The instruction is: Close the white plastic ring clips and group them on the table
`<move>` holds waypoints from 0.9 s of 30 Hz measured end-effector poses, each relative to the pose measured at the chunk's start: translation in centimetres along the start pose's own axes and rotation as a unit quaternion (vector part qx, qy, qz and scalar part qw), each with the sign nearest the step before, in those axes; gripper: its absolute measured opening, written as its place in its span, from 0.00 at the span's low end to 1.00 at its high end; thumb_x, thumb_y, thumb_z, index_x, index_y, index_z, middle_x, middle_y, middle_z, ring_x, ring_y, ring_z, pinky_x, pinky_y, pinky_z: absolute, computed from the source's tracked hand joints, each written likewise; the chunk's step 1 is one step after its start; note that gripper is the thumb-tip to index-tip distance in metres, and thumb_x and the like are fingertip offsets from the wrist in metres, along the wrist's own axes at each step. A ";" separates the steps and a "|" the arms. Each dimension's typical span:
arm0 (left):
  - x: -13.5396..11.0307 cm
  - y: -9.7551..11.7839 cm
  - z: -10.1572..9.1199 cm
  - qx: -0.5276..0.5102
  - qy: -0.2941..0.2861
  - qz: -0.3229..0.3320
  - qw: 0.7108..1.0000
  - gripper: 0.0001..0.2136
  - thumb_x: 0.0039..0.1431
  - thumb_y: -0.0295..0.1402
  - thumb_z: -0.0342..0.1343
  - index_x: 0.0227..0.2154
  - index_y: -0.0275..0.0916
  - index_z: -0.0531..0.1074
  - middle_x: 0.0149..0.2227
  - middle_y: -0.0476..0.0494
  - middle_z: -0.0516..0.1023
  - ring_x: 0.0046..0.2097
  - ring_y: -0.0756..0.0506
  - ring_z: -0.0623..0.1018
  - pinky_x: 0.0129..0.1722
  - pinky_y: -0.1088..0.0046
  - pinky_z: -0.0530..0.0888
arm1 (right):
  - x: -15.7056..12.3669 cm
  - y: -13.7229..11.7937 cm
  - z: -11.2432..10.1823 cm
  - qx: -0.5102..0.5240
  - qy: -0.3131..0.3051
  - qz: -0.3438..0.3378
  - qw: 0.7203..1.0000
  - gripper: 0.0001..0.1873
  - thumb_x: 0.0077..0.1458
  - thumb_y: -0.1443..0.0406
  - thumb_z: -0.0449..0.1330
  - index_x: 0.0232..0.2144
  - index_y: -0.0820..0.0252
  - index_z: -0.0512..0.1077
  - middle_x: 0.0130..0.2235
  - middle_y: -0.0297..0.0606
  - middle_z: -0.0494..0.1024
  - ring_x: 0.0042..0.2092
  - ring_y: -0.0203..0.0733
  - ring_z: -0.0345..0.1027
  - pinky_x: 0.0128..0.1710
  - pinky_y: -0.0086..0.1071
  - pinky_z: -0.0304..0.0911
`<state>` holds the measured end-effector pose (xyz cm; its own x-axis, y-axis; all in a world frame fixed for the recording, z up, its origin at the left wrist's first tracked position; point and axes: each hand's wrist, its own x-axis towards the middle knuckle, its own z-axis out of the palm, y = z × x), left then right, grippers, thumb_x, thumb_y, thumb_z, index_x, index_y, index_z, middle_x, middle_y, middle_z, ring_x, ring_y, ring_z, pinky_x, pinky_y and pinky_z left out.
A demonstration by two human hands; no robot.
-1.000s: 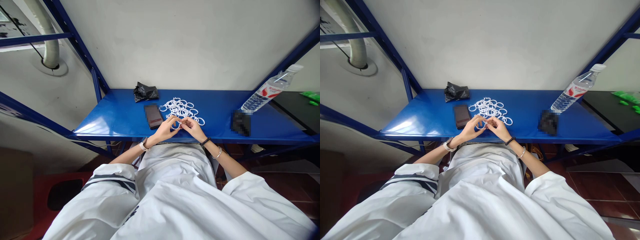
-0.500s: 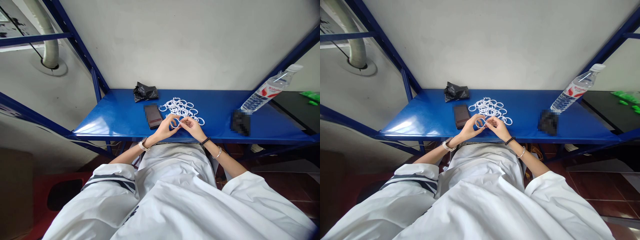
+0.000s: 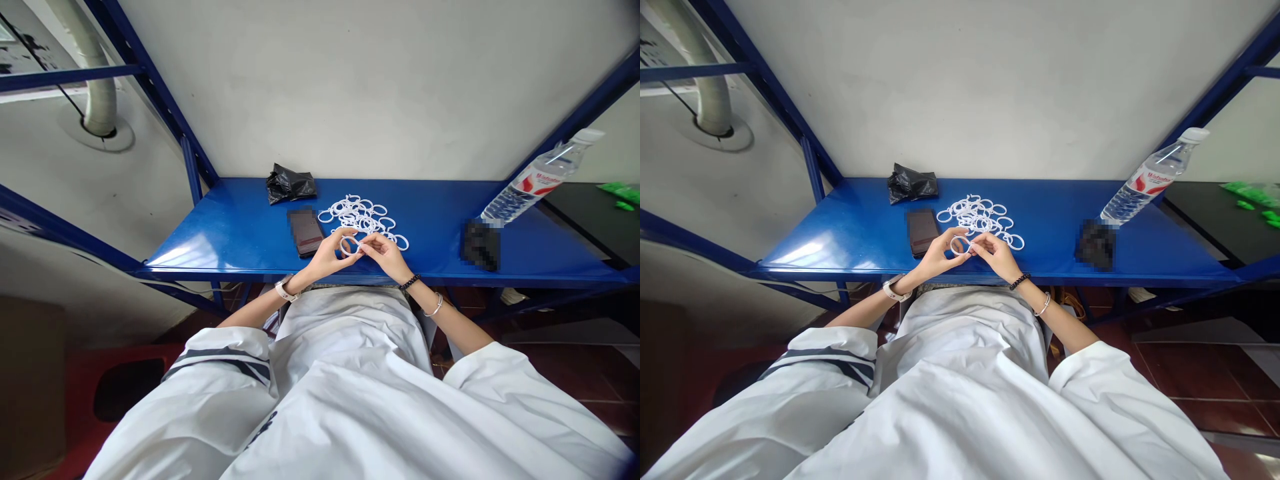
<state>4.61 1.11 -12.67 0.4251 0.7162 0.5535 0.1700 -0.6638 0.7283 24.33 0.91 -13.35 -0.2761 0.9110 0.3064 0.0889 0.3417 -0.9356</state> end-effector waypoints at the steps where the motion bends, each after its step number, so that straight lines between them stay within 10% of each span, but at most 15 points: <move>1: 0.0 0.1 0.0 -0.002 -0.002 -0.003 1.000 0.23 0.61 0.46 0.59 0.53 0.38 0.66 0.42 0.40 0.77 0.31 0.52 0.75 0.31 0.76 0.75 | 0.0 0.0 0.0 0.000 0.002 -0.001 1.000 0.22 0.52 0.43 0.65 0.35 0.53 0.74 0.33 0.37 0.80 0.38 0.46 0.77 0.44 0.41 0.74; 27: 0.0 0.4 -0.1 -0.113 -0.060 -0.138 0.982 0.23 0.58 0.53 0.59 0.42 0.35 0.68 0.28 0.48 0.74 0.27 0.51 0.74 0.26 0.78 0.71 | -0.1 -0.6 -0.2 0.006 0.001 -0.006 1.000 0.23 0.51 0.43 0.66 0.31 0.55 0.74 0.29 0.34 0.77 0.33 0.41 0.75 0.38 0.38 0.72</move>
<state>4.59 0.86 -12.40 0.4938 0.8230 0.2809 0.0968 -0.3730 0.9228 24.48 0.69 -12.77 -0.2751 0.9076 0.3171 0.0743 0.3489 -0.9342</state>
